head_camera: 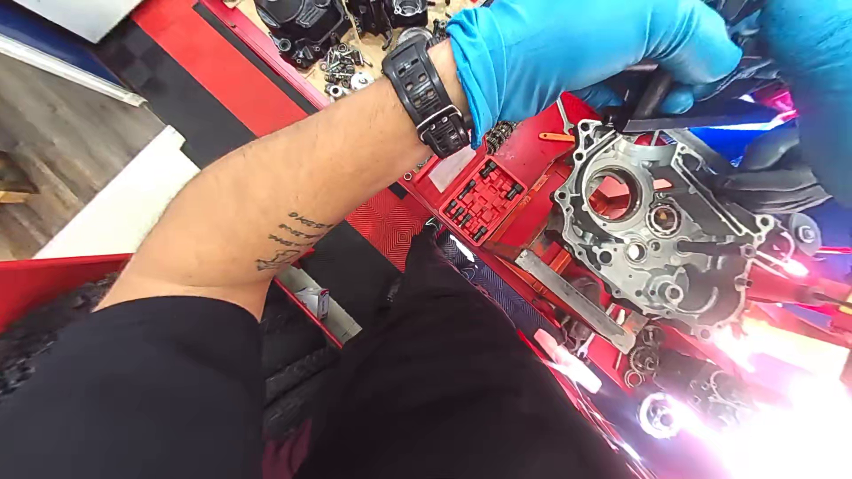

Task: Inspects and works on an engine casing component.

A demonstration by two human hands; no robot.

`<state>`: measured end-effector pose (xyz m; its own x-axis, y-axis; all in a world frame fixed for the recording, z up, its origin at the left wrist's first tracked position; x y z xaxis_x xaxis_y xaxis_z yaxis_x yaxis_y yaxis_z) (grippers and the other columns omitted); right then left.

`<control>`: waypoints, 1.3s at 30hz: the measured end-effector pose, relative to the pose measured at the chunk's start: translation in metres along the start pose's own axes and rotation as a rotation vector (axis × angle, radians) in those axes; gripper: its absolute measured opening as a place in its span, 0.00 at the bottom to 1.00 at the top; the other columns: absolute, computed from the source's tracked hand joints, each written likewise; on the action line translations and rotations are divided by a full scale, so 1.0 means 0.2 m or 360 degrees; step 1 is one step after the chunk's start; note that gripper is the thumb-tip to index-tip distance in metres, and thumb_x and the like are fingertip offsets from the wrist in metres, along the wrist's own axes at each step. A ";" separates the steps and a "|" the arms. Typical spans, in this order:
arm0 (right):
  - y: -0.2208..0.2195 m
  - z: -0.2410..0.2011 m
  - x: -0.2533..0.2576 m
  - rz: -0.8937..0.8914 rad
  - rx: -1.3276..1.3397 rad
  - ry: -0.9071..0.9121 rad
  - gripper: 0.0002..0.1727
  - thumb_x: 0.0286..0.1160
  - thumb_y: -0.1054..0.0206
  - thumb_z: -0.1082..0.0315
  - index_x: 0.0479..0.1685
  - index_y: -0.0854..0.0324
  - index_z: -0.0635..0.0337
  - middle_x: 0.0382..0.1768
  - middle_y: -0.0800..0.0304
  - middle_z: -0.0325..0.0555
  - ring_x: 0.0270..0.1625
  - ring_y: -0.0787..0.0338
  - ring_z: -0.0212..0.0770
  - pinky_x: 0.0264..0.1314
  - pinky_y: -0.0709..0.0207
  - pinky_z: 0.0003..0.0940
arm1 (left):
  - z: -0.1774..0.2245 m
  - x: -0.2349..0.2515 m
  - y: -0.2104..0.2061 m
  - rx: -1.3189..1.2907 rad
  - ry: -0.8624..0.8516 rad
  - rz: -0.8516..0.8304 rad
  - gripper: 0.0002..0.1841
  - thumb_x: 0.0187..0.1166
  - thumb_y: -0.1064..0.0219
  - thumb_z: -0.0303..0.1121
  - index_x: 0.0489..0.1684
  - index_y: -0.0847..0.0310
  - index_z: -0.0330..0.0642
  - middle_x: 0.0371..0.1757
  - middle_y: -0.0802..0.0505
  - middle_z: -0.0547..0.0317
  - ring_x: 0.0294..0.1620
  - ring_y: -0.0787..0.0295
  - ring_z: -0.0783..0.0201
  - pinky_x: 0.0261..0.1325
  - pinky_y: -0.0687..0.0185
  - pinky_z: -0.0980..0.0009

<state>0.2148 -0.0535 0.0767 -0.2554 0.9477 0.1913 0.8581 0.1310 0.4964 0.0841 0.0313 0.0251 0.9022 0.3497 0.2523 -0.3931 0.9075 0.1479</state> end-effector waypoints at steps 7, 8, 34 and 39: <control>-0.07 -0.14 -0.16 -0.0044 -0.0235 0.0001 0.13 0.73 0.26 0.62 0.54 0.18 0.49 0.44 0.10 0.26 0.43 0.11 0.22 0.48 0.14 0.21 | 0.29 -0.19 -0.35 -0.0397 0.0468 0.0532 0.21 0.76 0.33 0.19 0.68 0.22 0.35 0.47 0.08 0.50 0.41 0.08 0.61 0.40 0.08 0.68; -0.07 -0.17 -0.18 -0.0012 -0.0216 0.0042 0.14 0.70 0.25 0.67 0.53 0.18 0.52 0.46 0.10 0.30 0.46 0.10 0.25 0.51 0.13 0.23 | 0.29 -0.19 -0.36 -0.0426 0.0439 0.0504 0.21 0.75 0.33 0.18 0.69 0.23 0.34 0.49 0.09 0.49 0.41 0.09 0.62 0.41 0.08 0.68; -0.04 -0.11 -0.48 0.0187 0.0224 -0.0005 0.10 0.75 0.30 0.72 0.53 0.15 0.61 0.50 0.08 0.39 0.56 0.10 0.29 0.64 0.16 0.27 | 0.30 -0.13 -0.57 -0.0276 0.0699 0.0296 0.30 0.73 0.28 0.22 0.78 0.25 0.42 0.56 0.09 0.47 0.47 0.07 0.59 0.51 0.07 0.66; -0.01 -0.11 -0.50 0.0176 0.0276 -0.0100 0.14 0.76 0.28 0.61 0.54 0.16 0.58 0.46 0.09 0.36 0.51 0.10 0.28 0.57 0.16 0.26 | 0.34 -0.11 -0.59 -0.0259 0.0683 0.0273 0.29 0.73 0.29 0.22 0.78 0.25 0.43 0.57 0.09 0.49 0.48 0.07 0.60 0.52 0.07 0.66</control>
<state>0.2297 -0.1537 0.0751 -0.1318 0.9747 0.1804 0.9445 0.0682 0.3215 0.0987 -0.0991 0.0668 0.8319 0.5308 -0.1619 -0.5407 0.8409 -0.0213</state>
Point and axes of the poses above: each hand's wrist, its own x-axis towards the middle knuckle, its own y-axis out of the back of the hand, z = x × y, the point moved 9 cm from there along x, towards the middle knuckle
